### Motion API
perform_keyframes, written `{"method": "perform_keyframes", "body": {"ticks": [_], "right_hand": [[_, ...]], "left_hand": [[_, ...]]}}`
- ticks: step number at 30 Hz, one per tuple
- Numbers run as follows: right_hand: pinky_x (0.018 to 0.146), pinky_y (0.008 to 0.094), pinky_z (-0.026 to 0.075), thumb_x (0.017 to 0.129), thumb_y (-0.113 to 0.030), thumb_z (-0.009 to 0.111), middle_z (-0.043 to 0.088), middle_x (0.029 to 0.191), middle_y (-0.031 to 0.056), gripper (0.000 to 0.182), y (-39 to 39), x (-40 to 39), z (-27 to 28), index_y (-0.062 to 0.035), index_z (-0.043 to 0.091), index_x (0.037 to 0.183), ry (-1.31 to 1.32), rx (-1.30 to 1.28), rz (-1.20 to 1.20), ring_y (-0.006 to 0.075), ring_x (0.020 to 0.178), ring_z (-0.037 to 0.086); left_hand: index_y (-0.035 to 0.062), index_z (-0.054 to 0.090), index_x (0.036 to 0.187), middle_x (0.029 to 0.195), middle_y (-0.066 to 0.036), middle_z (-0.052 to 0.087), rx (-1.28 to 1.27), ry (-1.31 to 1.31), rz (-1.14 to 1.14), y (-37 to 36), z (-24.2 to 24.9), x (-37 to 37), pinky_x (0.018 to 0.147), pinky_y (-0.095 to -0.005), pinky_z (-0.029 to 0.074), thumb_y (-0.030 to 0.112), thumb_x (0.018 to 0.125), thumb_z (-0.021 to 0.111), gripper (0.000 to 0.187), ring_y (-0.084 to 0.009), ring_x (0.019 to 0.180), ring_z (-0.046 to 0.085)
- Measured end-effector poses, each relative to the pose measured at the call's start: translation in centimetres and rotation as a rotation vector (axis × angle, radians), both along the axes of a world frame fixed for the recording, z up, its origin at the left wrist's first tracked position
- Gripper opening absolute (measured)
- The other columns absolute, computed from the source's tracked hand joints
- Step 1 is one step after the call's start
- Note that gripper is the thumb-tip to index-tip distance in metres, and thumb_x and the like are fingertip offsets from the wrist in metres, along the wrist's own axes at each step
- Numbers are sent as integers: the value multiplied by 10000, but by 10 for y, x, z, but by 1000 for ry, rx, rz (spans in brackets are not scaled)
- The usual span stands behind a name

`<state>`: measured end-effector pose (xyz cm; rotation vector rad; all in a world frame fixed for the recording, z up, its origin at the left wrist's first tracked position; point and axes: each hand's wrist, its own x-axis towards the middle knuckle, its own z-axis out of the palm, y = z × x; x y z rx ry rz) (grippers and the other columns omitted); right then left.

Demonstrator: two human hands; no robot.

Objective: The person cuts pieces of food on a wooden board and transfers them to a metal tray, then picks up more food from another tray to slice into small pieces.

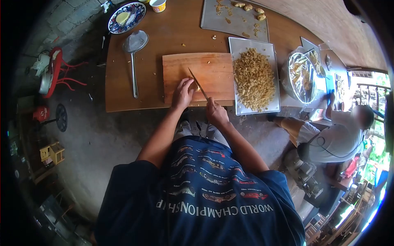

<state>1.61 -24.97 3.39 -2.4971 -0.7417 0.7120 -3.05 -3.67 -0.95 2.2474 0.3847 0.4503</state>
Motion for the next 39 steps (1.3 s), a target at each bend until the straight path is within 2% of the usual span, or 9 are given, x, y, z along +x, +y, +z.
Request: {"method": "perform_keyframes", "body": {"ticks": [5,7,11,13,16,23,32,35,39], "right_hand": [[743,686,568,1105,-251,473,736,1021,332,223,-6,0,25,-75,424,1234,13,-102,75,576,878,721],[766,599,628,1049,-191,512,739,1087,285,335,-8,-1,33,2,444,1314,-5,-173,123,512,903,766],[761,572,639,1053,-191,497,735,1078,275,351,-8,-2,35,4,442,1340,6,-195,166,497,894,773],[765,548,648,1064,-196,483,738,1063,273,353,-4,1,39,-1,442,1356,16,-306,219,474,890,784],[762,540,652,1075,-188,472,742,1054,278,316,1,2,20,-11,447,1336,0,-363,249,453,882,793],[766,533,654,1082,-174,466,749,1060,286,325,17,7,-32,-15,436,1363,-56,-295,234,455,904,793],[836,579,630,1065,-176,488,766,1056,272,455,-24,3,-14,-2,377,1470,86,-384,245,487,963,777],[812,596,627,1073,-175,471,772,1018,287,399,3,21,-25,-15,389,1429,42,-311,254,495,948,777],[773,629,618,1096,-218,447,758,958,331,269,18,35,-24,-36,414,1290,31,-206,131,527,890,767]], "left_hand": [[17,694,1327,1396,-213,677,33,34,31,-5,-4,1,1073,-454,565,-20,896,727,434,-416,1271,670],[7,710,1298,1373,-225,692,48,54,55,-6,-6,3,1065,-458,571,-35,899,703,402,-420,1253,683],[2,718,1280,1354,-221,705,42,63,96,-11,-6,4,1053,-462,578,-31,902,701,380,-421,1233,694],[8,722,1277,1354,-209,713,22,91,97,-11,-5,5,1053,-464,578,-16,910,702,369,-416,1227,697],[24,728,1276,1363,-198,716,26,125,101,-9,-4,7,1042,-464,583,20,922,731,355,-410,1223,701],[54,741,1290,1377,-176,719,2,100,84,-8,-1,8,1032,-455,586,92,937,781,357,-394,1235,702],[51,740,1309,1372,-168,726,-7,88,75,-7,-1,7,1057,-444,574,70,937,778,374,-376,1257,699],[56,741,1314,1360,-167,730,0,86,75,-9,-3,7,1060,-445,574,69,927,791,391,-377,1254,700],[54,736,1268,1352,-169,729,-26,64,79,-7,1,5,1049,-450,573,57,912,801,362,-379,1244,703]]}}
